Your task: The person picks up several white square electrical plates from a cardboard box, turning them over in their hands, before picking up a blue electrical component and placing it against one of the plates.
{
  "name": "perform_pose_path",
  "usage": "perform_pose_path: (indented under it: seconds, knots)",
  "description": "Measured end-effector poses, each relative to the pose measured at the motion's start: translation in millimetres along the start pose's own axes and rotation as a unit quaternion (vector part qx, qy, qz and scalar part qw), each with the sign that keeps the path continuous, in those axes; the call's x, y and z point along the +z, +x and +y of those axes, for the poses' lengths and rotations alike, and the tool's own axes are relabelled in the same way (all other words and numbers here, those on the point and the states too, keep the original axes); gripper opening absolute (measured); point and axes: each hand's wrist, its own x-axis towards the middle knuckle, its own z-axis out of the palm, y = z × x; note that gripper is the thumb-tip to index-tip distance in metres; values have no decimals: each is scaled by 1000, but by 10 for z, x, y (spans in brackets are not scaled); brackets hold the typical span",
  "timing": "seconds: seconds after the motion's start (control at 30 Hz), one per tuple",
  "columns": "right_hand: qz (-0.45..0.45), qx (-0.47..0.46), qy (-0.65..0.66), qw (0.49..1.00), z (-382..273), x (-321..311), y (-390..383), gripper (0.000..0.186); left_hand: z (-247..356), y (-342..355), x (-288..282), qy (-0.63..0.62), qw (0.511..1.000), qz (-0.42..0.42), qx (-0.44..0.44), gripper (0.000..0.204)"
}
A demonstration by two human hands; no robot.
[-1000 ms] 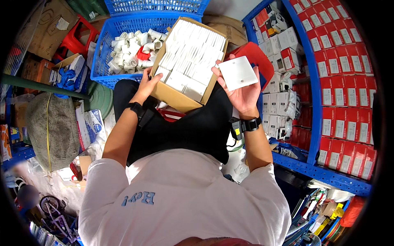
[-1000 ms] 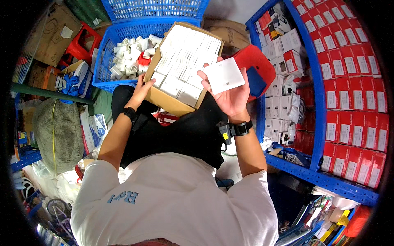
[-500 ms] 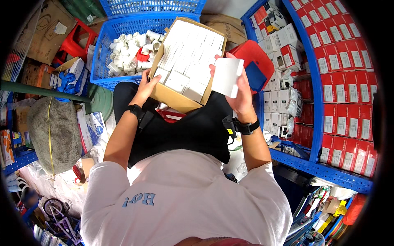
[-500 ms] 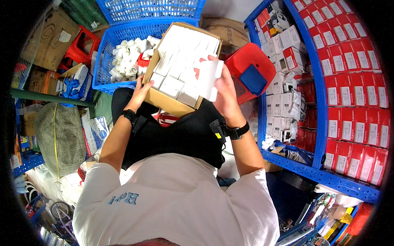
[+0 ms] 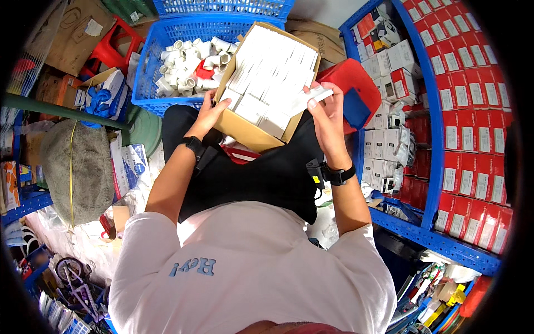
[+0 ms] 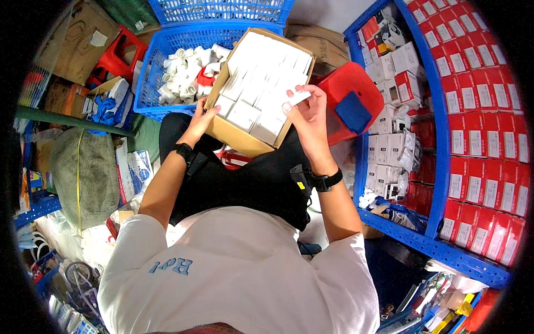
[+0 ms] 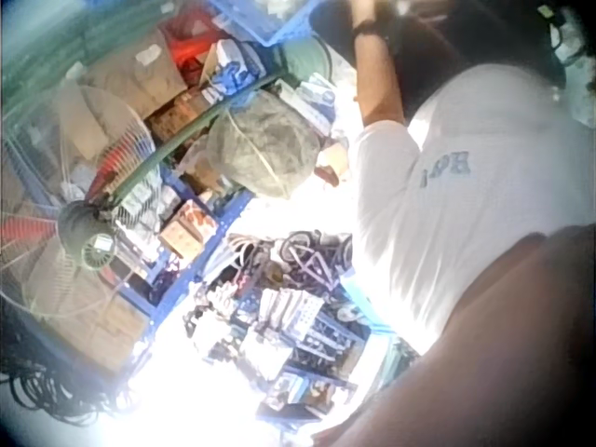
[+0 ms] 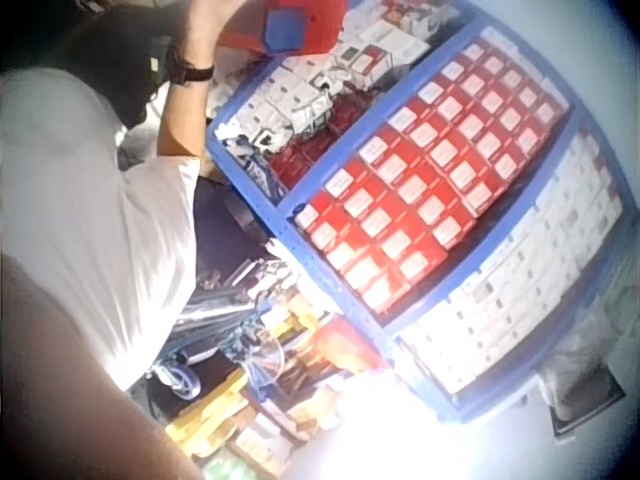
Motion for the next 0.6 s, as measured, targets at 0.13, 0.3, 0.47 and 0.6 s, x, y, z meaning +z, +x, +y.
perform_pose_path:
  seconds: [0.13, 0.3, 0.47, 0.6]
  knots:
    - [58, 136, 66, 987, 173, -143, 38, 37, -14, 3, -19, 1, 1000, 0, -6, 65]
    - [70, 217, 127, 965, 293, -187, 6, 48, -63, 24, -24, -13, 1000, -2, -1, 64]
    - [50, 290, 222, 930, 265, -212, -28, 66, -9, -5, 6, -2, 1000, 0, 2, 63]
    - [-13, 293, 298, 908, 243, -196, -30, 76, -24, -3, -12, -6, 1000, 5, 5, 63]
